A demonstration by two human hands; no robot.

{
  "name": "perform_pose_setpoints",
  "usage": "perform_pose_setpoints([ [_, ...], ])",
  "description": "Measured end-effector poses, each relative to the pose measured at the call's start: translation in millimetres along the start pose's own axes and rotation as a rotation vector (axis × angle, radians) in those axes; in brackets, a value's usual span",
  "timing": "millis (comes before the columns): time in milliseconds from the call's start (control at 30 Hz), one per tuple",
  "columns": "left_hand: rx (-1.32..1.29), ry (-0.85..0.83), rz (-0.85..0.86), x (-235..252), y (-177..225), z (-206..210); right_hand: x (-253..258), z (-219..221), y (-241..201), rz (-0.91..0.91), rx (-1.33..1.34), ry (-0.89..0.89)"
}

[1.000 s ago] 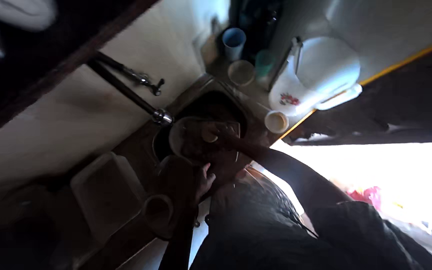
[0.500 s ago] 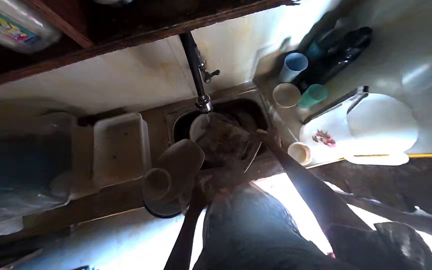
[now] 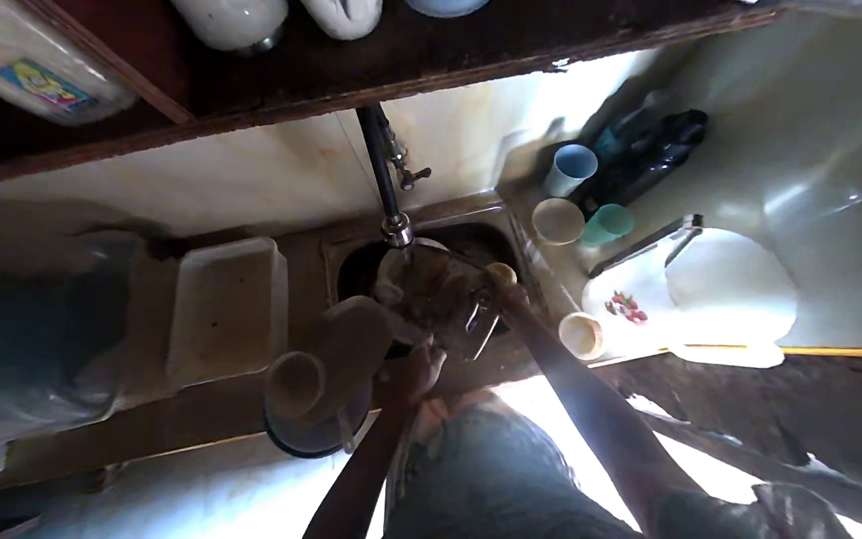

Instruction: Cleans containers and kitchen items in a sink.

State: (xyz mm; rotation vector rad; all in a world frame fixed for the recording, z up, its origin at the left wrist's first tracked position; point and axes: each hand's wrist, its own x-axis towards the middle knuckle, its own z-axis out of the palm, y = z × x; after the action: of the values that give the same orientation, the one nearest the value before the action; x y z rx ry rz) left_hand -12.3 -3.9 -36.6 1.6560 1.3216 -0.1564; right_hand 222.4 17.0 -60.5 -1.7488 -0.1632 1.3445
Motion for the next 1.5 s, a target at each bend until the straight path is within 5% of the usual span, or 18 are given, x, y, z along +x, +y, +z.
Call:
perform_pose_setpoints([
  [100, 0.264, 0.161, 0.097, 16, 13, -22, -2, -9, -9, -0.057, 0.034, 0.006],
  [300, 0.354, 0.531, 0.05, 75, 43, -74, -5, -7, -18, -0.141, 0.382, -0.176],
  [400, 0.425, 0.517, 0.139, 88, 59, -66, -8, 12, -18, -0.061, 0.481, -0.121],
  [533, 0.456, 0.269, 0.473, 101, 56, -65, -15, 28, -11, -0.063, 0.525, -0.135],
  [700, 0.377, 0.385, 0.068, 110, 39, -110, -24, 37, -17, 0.008, 0.489, -0.119],
  [900, 0.486, 0.243, 0.379, 95, 24, -116, -15, 42, -31, 0.023, 0.364, -0.195],
  [1000, 0.348, 0.471, 0.16, 80, -4, -157, -4, 36, -34, 0.044, 0.279, -0.215],
  [1133, -0.479, 0.243, -0.214, 44, -12, -207, 13, 34, -40, 0.042, 0.194, -0.266],
  [1233, -1.009, 0.16, -0.216, 10, -16, -196, 22, 36, -48, 0.003, 0.031, -0.23],
  [1400, -1.011, 0.261, -0.193, -45, -11, -151, 32, 55, -64, -0.096, -0.484, -0.022],
  [1500, -1.112, 0.268, -0.129, -40, -9, -119, 41, 81, -58, -0.504, -0.934, -0.131],
])
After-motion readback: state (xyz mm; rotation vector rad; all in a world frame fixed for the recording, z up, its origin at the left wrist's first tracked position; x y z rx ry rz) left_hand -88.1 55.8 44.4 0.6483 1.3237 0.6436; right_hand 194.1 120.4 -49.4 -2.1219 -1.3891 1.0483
